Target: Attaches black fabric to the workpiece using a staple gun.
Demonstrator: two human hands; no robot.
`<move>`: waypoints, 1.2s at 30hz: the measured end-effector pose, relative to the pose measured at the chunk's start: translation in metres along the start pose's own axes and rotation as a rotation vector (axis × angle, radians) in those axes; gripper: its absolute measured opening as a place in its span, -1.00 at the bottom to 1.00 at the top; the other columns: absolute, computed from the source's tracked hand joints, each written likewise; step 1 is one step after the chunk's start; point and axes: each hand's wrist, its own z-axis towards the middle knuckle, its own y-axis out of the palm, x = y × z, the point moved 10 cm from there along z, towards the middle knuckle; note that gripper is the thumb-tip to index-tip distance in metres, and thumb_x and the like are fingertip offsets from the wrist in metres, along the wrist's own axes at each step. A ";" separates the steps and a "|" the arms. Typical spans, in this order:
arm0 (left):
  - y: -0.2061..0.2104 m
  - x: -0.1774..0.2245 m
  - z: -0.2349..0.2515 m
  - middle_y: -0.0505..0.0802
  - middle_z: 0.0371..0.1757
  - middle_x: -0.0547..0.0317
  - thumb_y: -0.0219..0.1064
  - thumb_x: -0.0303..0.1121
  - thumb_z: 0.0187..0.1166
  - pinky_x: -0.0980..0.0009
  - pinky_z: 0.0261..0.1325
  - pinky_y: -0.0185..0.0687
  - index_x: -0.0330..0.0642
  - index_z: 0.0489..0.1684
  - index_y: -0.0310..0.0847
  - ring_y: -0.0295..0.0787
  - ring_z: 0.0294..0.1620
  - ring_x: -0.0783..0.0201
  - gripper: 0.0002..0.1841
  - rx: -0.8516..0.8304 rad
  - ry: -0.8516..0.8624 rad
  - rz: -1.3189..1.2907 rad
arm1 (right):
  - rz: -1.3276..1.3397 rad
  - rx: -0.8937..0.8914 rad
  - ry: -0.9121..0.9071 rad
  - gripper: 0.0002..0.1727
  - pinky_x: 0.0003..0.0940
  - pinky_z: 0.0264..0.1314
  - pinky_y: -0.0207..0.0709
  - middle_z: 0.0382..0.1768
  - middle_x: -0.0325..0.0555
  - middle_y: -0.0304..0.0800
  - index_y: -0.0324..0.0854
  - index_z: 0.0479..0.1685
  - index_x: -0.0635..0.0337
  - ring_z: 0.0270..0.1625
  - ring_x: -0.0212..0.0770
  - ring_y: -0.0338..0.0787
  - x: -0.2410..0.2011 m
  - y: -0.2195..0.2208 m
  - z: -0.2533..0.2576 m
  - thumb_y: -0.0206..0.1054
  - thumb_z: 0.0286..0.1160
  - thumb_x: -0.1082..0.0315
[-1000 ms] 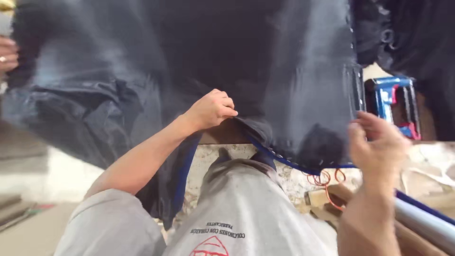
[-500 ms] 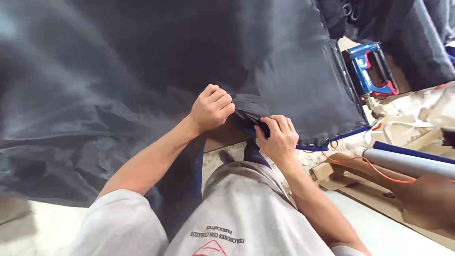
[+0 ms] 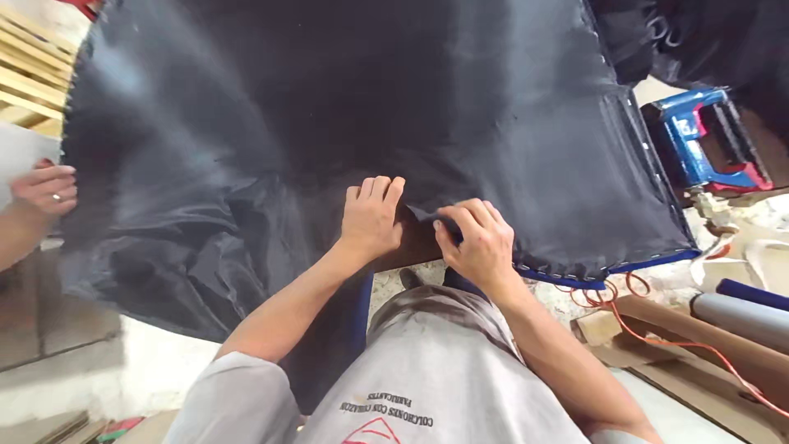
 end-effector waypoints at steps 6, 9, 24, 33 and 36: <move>-0.006 -0.023 0.008 0.86 -0.01 0.02 0.40 -0.22 0.41 -0.03 0.05 0.66 -0.10 0.01 0.83 0.79 0.07 -0.05 -0.71 0.123 -0.103 -0.162 | 0.036 -0.176 0.016 -0.74 -0.12 -0.02 0.69 -0.06 -0.13 0.84 0.83 0.01 0.00 0.03 -0.08 0.81 0.000 0.032 0.024 0.28 0.58 0.15; -0.014 -0.020 0.004 0.88 -0.09 0.03 0.36 -0.27 0.45 0.00 -0.03 0.66 -0.12 -0.06 0.84 0.82 -0.03 -0.03 -0.76 0.236 -0.073 -0.124 | 0.054 -0.202 0.042 -0.73 -0.07 -0.10 0.71 -0.10 -0.13 0.88 0.84 0.01 0.01 -0.05 -0.08 0.86 0.005 0.042 0.029 0.25 0.65 0.17; -0.009 -0.004 -0.004 0.92 0.00 -0.15 0.10 -0.13 0.70 -0.13 -0.03 0.70 -0.20 0.01 0.80 0.87 0.05 -0.22 -0.61 0.378 0.104 -0.044 | -0.356 0.108 0.940 -0.62 0.48 0.18 0.55 0.10 0.18 0.87 0.76 0.22 0.08 0.20 0.30 0.81 0.337 -0.185 -0.041 0.17 0.65 0.12; -0.013 0.003 -0.004 0.94 -0.10 -0.18 0.12 -0.22 0.59 -0.07 -0.04 0.73 -0.27 -0.07 0.83 0.91 -0.06 -0.20 -0.62 0.436 0.083 0.005 | -0.199 -0.010 0.672 -0.66 0.36 0.30 0.56 0.07 0.06 0.91 0.82 0.16 0.06 0.22 0.15 0.83 0.446 -0.157 0.130 0.26 0.62 0.16; -0.013 0.004 -0.006 0.93 -0.10 -0.21 0.15 -0.26 0.57 -0.01 0.01 0.74 -0.33 -0.09 0.78 0.91 -0.07 -0.18 -0.66 0.407 0.078 0.010 | -0.229 -0.094 0.799 -0.62 0.38 0.27 0.57 0.07 0.19 0.87 0.82 0.09 0.16 0.24 0.26 0.80 0.498 -0.121 0.190 0.29 0.57 0.10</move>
